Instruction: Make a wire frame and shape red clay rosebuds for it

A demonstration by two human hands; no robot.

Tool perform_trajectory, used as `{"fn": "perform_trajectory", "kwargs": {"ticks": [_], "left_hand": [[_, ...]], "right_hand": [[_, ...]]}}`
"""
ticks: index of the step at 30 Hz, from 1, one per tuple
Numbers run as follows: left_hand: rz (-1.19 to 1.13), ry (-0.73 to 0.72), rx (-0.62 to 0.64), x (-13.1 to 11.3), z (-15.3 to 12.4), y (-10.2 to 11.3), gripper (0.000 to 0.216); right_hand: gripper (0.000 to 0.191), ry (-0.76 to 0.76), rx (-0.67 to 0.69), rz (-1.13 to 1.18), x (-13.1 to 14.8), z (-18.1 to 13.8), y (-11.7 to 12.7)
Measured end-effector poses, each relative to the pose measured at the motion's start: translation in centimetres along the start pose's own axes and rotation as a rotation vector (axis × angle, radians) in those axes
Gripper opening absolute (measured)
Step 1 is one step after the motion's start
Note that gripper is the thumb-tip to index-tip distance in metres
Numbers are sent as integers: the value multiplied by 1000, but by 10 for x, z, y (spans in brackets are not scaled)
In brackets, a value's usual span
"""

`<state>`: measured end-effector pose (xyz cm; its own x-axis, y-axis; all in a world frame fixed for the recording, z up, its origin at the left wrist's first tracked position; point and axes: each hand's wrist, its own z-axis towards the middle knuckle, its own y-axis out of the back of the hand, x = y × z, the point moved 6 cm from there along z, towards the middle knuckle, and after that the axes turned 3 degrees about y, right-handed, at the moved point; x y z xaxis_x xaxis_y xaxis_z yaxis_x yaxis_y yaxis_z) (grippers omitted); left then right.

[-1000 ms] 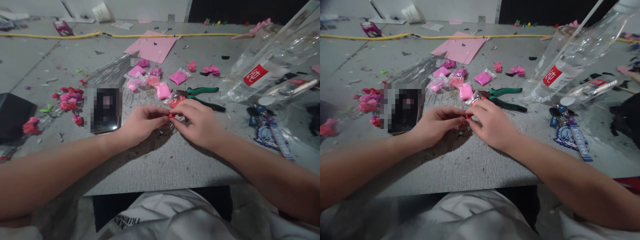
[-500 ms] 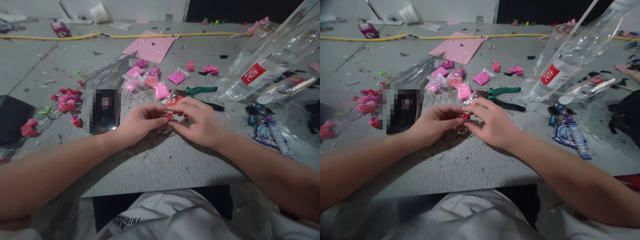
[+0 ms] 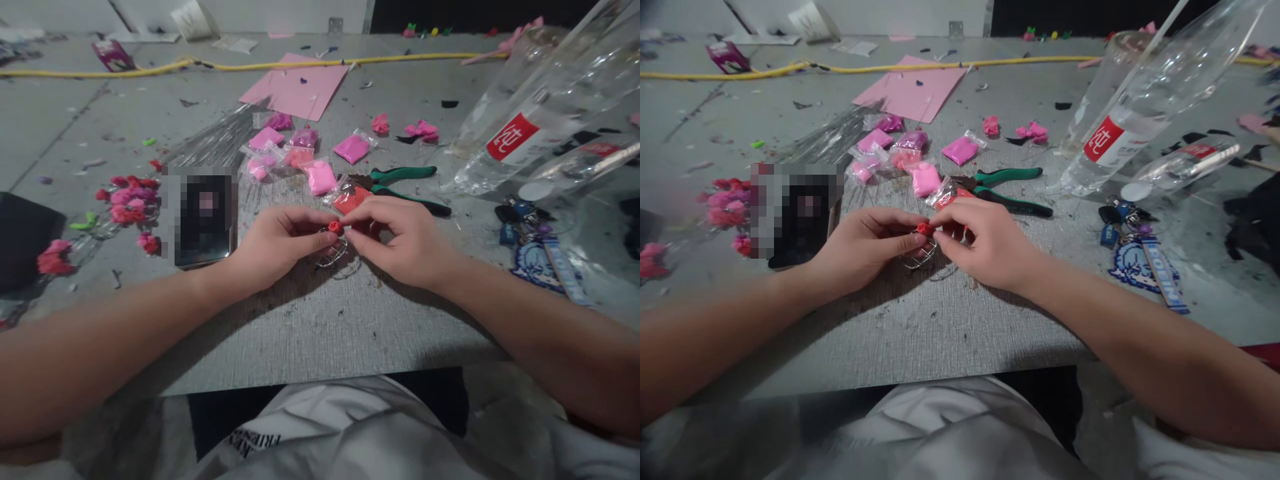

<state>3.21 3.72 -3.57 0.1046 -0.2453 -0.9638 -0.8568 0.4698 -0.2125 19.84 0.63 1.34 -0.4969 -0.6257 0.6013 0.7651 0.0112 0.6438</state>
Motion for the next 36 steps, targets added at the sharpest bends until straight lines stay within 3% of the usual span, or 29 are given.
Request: {"fn": "perform_trajectory", "kwargs": {"ticks": [8,14,20,27,36], "left_hand": [[188,-63,-13,-7,-4,-4,14],[176,-53,14,-6,-5,-3,18],[121,-63,25,-4,-3,-2,18],[103,-113,38,-3,-3,0,20],[286,-310,47,-25,-13,-10,21]], "right_hand": [[10,-232,97,192,-11,-3,-4],[6,-273,139,221,-14,-5,-6],[6,-472,136,498,-20,-8,-10],[5,-546,105,663,-24,-5,-13],[5,-505,28,681,-17,-6,-11]]}}
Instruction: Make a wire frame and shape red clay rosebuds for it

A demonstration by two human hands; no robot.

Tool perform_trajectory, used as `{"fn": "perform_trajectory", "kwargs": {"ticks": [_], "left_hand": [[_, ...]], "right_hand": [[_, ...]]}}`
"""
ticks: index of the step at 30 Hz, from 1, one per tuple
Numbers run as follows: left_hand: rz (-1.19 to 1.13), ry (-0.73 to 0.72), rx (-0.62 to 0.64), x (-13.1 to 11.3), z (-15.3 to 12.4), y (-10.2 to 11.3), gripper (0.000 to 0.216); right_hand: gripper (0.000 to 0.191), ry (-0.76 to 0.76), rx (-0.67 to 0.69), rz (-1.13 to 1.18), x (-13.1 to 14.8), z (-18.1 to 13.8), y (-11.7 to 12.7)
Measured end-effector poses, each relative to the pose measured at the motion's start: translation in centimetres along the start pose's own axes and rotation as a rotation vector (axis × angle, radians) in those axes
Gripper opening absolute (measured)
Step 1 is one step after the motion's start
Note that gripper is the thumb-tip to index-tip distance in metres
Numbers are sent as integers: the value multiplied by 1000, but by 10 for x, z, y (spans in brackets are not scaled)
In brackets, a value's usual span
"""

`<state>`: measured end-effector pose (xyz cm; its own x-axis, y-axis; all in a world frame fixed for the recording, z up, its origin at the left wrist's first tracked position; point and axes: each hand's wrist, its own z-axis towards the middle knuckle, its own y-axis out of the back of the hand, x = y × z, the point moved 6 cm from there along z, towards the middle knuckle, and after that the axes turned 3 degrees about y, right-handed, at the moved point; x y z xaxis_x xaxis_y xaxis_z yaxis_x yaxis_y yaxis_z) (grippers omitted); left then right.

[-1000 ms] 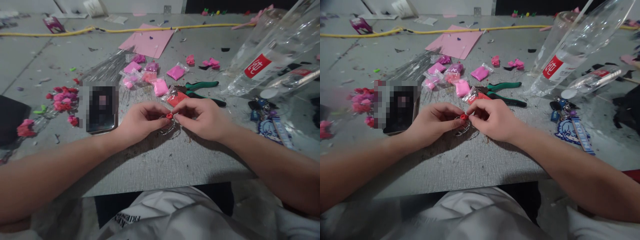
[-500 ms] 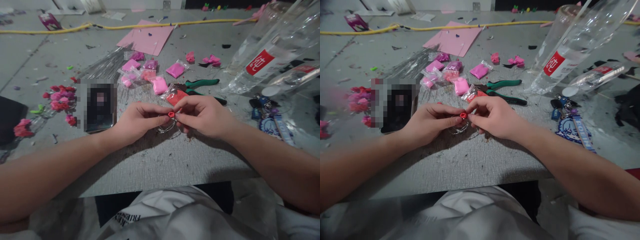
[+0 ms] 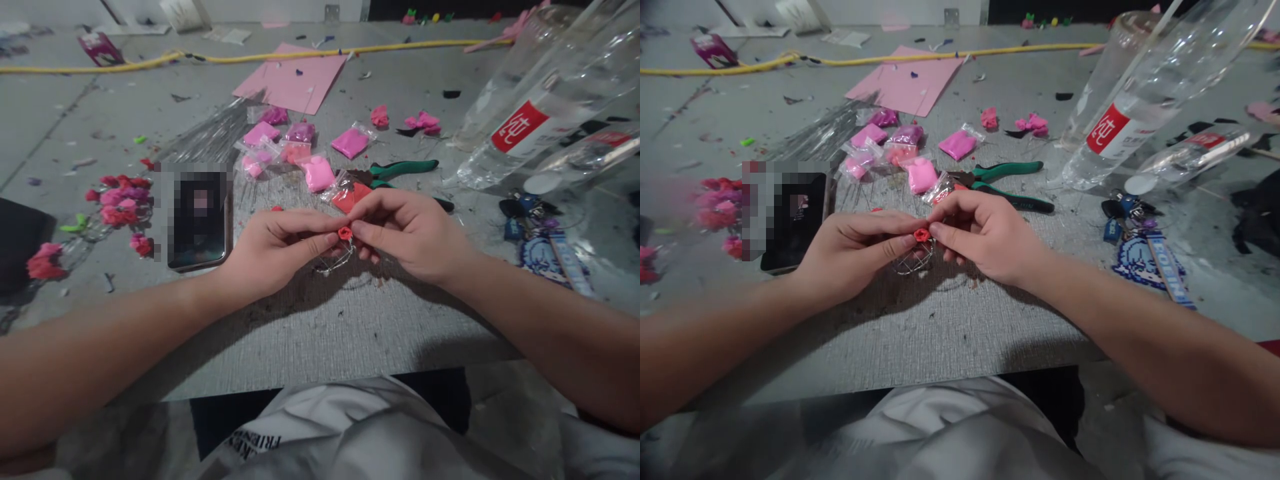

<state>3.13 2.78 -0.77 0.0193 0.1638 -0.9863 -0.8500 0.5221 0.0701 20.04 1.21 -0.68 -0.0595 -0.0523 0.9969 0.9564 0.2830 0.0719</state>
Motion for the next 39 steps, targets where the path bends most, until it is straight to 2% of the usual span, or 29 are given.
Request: {"fn": "perform_trajectory", "kwargs": {"ticks": [5,11,15,19,31,34,39], "left_hand": [[55,-71,-23,-5,-3,-1,23],[19,55,-78,-2,-7,-3,17],[-6,86,-102,-5,-8,-5,14],[4,82,-88,-9,-8,-6,13],[154,45,-61,-18,-6,-6,18],[102,66,-47,-14,-5,-5,19],[-131,213,-71,9,-3,-1,28]], "right_hand": [[7,66,-9,-6,3,-3,0],[4,15,4,-19,1,-4,0],[7,35,5,-13,2,-5,0],[9,71,-3,-37,3,-6,1],[9,24,-47,-63,1,-3,2],[5,29,-20,-32,0,-2,2],[8,35,-3,2,-4,1,3]]}}
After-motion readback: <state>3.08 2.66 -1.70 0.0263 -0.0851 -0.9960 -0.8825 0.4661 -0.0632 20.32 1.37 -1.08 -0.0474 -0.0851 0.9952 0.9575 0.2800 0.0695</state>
